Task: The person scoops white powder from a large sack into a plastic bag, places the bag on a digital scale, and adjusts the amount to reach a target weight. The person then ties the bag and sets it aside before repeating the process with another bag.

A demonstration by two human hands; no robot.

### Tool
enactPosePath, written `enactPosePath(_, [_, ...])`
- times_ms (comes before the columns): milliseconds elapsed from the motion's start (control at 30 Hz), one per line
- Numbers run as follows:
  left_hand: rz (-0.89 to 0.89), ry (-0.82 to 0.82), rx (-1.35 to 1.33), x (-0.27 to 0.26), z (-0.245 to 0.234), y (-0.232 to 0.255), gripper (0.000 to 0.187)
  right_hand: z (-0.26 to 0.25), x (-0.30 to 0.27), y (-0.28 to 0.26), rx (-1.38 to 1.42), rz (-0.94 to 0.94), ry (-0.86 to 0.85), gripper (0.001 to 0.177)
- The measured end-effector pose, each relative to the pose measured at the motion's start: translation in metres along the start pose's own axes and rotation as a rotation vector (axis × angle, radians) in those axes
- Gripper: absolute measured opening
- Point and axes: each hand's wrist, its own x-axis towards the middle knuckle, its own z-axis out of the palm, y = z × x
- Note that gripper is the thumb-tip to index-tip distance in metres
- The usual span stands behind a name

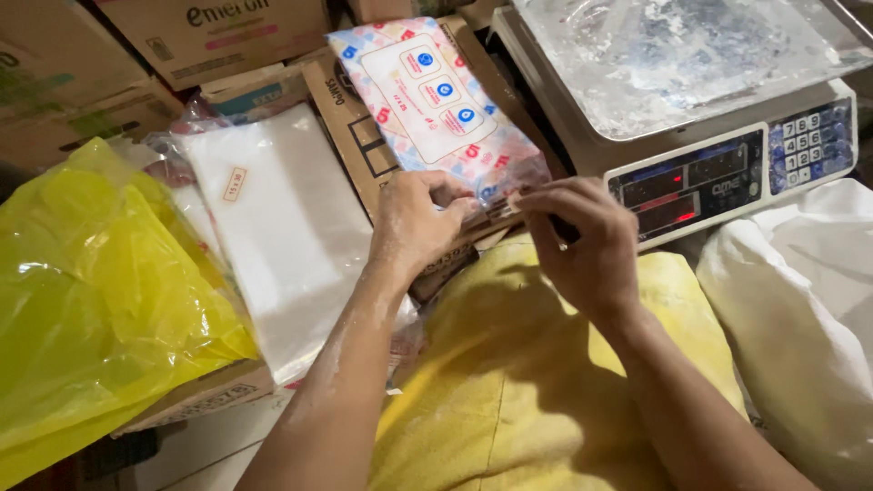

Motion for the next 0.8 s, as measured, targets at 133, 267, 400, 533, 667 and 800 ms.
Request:
enactPosePath(133, [-0.21, 0.027, -0.156, 0.002, -0.001, 0.003, 0.015, 0.008, 0.004, -0.01, 0.008, -0.178, -0.049, 0.025])
enactPosePath(267, [0.189, 0.332, -0.029, -0.003, -0.001, 0.019, 0.012, 0.019, 0.009, -0.01, -0.206, 0.005, -0.19, 0.034])
enactPosePath(400, [0.177, 0.381, -0.036, -0.017, 0.01, 0.045, 0.011, 0.028, 0.017, 0.001, -0.316, 0.059, -0.325, 0.026])
enactPosePath(533, [0.146, 0.394, 0.013, -0.03, 0.019, 0.061, 0.009, 0.043, 0.029, 0.023, -0.467, 0.099, -0.522, 0.013])
enactPosePath(667, [0.187, 0.46, 0.011, -0.035, 0.021, 0.061, 0.01, 0.056, 0.026, 0.043, -0.517, 0.019, -0.394, 0.027])
enactPosePath(800, [0.087, 0.417, -0.124, -0.042, 0.027, 0.056, 0.015, 0.063, 0.019, 0.054, -0.464, -0.01, -0.455, 0.024])
